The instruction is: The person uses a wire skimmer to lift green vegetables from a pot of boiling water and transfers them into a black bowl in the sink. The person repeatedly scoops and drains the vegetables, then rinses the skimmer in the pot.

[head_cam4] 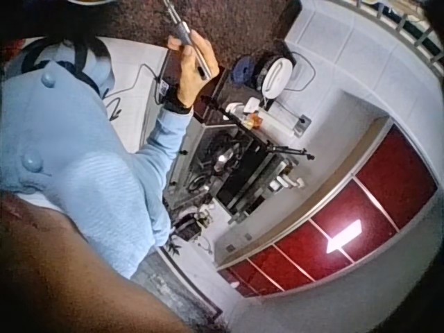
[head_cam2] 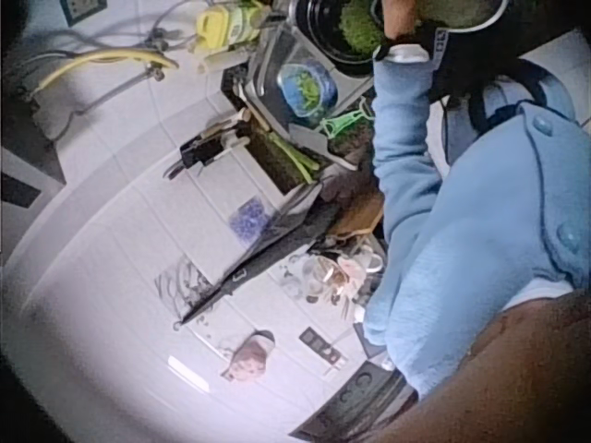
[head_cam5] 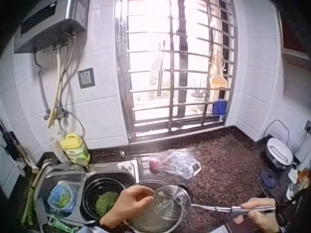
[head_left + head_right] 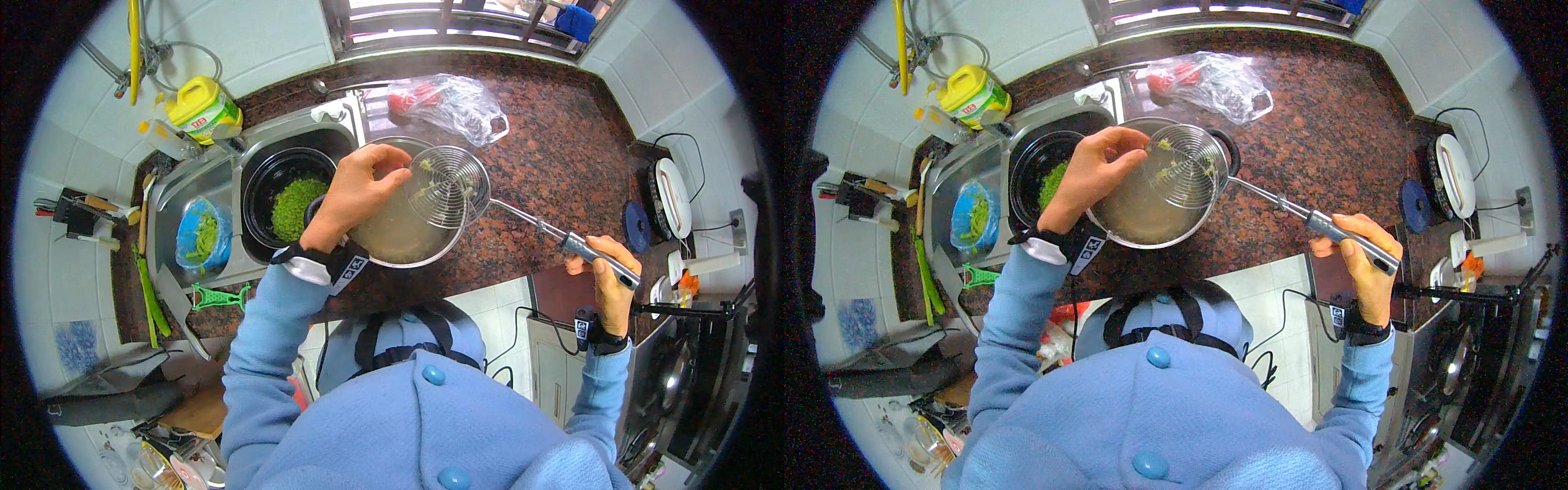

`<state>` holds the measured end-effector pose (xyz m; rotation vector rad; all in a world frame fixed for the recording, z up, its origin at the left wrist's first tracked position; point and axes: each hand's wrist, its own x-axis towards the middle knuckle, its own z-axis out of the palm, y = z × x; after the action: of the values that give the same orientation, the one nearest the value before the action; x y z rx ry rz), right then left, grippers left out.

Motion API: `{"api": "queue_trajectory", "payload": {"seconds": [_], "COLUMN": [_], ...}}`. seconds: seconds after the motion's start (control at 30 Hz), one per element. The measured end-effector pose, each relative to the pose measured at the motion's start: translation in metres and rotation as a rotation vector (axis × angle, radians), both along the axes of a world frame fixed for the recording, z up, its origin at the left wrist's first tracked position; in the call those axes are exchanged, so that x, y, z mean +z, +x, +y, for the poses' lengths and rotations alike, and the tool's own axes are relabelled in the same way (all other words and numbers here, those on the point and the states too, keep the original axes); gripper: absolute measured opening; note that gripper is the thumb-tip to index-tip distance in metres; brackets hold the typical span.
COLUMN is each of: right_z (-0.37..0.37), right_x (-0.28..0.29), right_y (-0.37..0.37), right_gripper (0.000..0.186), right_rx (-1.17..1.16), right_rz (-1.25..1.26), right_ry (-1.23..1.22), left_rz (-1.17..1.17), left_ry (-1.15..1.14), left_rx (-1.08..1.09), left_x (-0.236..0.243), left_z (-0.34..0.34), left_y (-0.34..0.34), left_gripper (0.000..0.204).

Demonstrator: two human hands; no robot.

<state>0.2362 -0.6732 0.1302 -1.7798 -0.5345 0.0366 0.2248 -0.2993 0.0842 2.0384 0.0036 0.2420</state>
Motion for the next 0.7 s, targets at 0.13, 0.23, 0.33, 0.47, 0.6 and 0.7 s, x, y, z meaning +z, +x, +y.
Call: {"api": "queue_trajectory", "payload": {"seconds": [0.13, 0.23, 0.33, 0.47, 0.6, 0.7], "right_z": [0.004, 0.012, 0.018, 0.024, 0.027, 0.027], "right_x": [-0.003, 0.001, 0.009, 0.015, 0.017, 0.017], "right_y": [0.000, -0.003, -0.006, -0.014, -0.015, -0.013], "right_gripper": [0.036, 0.035, 0.030, 0.030, 0.030, 0.030], "right_rx": [0.041, 0.098, 0.090, 0.070, 0.071, 0.106], "right_rz": [0.002, -0.006, -0.047, -0.034, -0.014, -0.051], "right_ry": [0.032, 0.051, 0.029, 0.017, 0.014, 0.008], "left_rz": [0.065, 0.007, -0.120, -0.269, -0.365, -0.321], "left_ry": [-0.151, -0.038, 0.106, 0.136, 0.221, 0.340], "left_rx": [0.022, 0.145, 0.232, 0.343, 0.411, 0.365], "left_x": [0.000, -0.007, -0.014, -0.018, -0.015, -0.014], "left_z": [-0.007, -0.023, -0.029, -0.024, -0.025, -0.032], "left_y": [-0.003, 0.001, 0.003, -0.001, -0.003, -0.003], "left_gripper": [0.037, 0.028, 0.016, 0.013, 0.014, 0.014]}}
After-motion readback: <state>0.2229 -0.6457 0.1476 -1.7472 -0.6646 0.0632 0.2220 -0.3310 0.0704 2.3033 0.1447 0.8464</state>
